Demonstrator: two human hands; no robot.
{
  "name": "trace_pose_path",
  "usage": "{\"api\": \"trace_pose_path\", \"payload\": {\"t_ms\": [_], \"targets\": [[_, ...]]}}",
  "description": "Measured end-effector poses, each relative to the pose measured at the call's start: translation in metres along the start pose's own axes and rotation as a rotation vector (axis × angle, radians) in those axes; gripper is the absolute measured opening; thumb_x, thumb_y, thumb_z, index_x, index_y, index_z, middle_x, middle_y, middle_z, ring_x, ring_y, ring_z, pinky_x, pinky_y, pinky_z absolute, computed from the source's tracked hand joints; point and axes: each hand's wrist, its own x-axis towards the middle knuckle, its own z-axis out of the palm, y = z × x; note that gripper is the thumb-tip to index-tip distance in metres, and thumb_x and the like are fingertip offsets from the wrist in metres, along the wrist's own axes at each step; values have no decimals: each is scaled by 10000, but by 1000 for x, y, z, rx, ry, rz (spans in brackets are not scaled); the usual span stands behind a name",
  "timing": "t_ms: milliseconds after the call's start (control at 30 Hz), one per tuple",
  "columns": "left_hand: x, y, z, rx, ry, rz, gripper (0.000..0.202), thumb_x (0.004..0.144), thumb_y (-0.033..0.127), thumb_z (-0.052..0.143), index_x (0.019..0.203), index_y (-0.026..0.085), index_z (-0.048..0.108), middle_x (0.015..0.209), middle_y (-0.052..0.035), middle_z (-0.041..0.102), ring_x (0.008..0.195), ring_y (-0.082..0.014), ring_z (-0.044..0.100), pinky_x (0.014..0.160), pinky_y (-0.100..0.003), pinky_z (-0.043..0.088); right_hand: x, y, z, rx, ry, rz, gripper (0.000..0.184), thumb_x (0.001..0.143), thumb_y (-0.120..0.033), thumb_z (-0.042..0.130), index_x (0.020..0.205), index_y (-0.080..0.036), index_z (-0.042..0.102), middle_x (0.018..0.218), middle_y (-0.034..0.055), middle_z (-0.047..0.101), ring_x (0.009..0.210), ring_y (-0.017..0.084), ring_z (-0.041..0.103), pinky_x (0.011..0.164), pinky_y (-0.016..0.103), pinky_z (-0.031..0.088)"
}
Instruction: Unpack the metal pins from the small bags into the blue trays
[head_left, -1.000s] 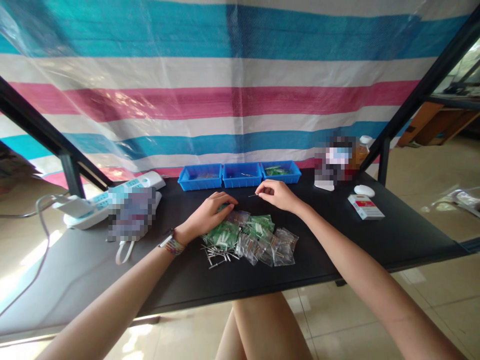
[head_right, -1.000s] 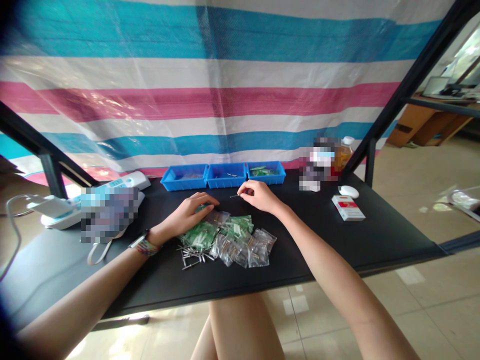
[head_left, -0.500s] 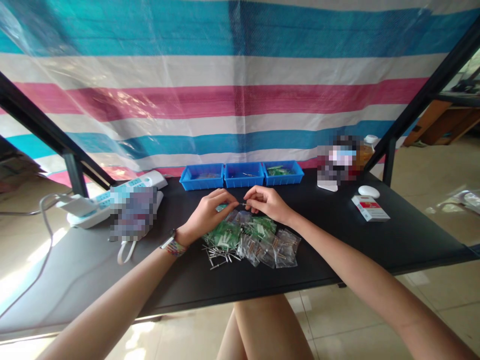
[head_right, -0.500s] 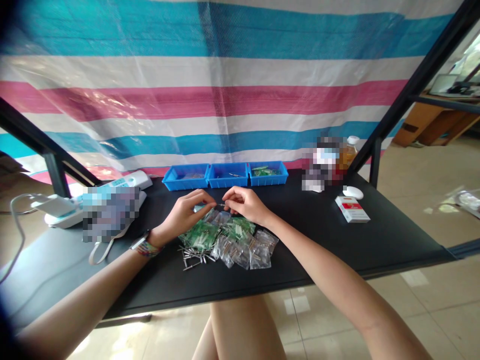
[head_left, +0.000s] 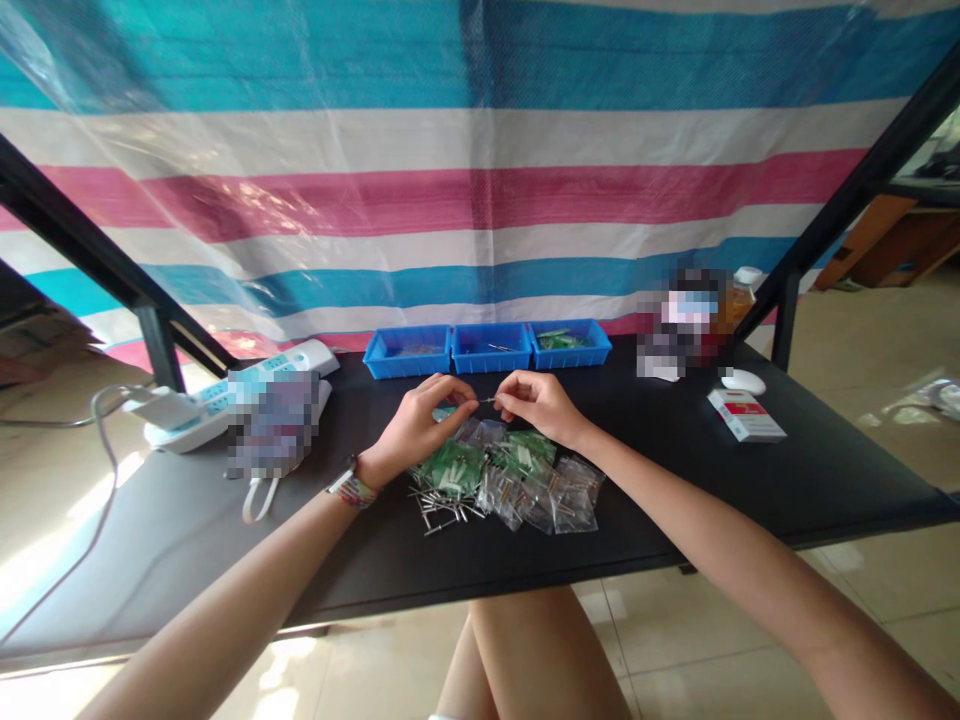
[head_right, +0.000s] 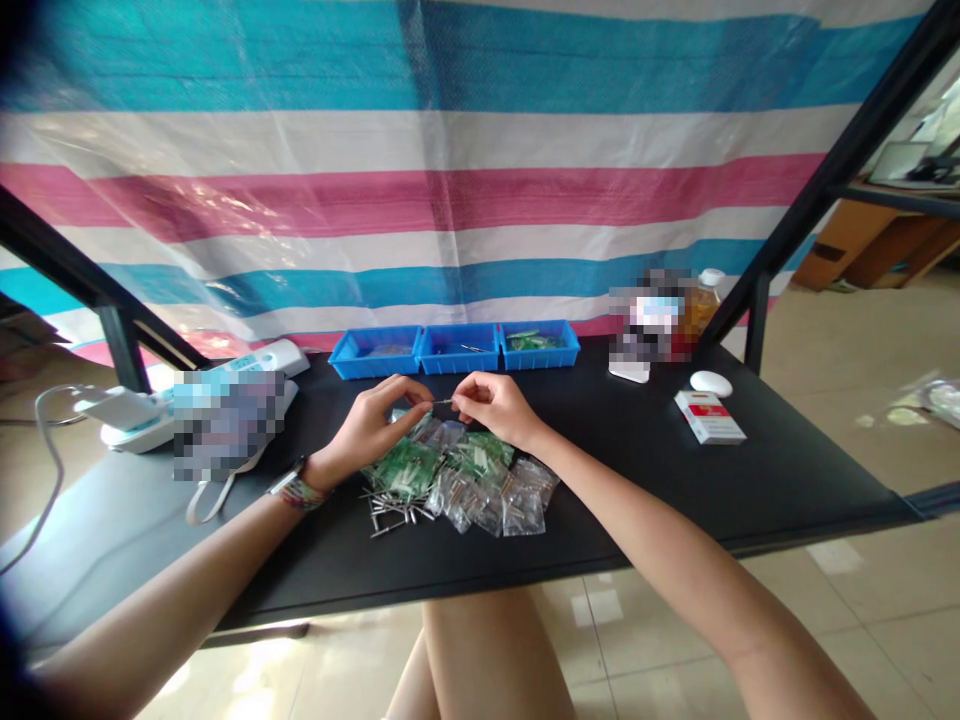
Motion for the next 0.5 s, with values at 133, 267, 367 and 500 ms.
{"api": "trace_pose_path", "payload": {"t_ms": [133, 267, 367, 500], "targets": [[0, 0, -1, 1, 14, 15, 165, 1029, 339, 600, 970, 199, 665, 919, -42, 685, 869, -179, 631, 816, -312, 516, 0, 1, 0, -6, 2, -2, 445, 811, -596, 805, 849, -172, 675, 785, 42, 733, 626, 148, 662, 626, 288, 558], [0, -2, -1, 34, 9, 10, 203, 1042, 360, 572, 952, 201, 662, 895, -44, 686, 856, -184, 623, 812, -323, 513, -1, 0, 1, 43, 12, 3, 410, 798, -551, 830, 865, -180, 669, 773, 23, 719, 616, 147, 663, 615, 286, 559], [0, -4, 0, 48, 10, 5, 240, 1055, 381, 549, 933, 205, 658, 892, -45, 693, 869, -189, 623, 823, -331, 507, -1, -2, 2, 101, 20, 6, 377, 755, -465, 881, 876, -194, 647, 740, -9, 695, 620, 148, 673, 634, 290, 568], [1, -3, 0, 52, -1, -4, 260, 1056, 391, 545, 906, 210, 657, 877, -40, 699, 868, -191, 627, 823, -331, 508, -2, -3, 2, 99, 14, 12, 342, 738, -399, 889, 838, -194, 634, 716, -14, 685, 628, 148, 672, 651, 296, 567]]}}
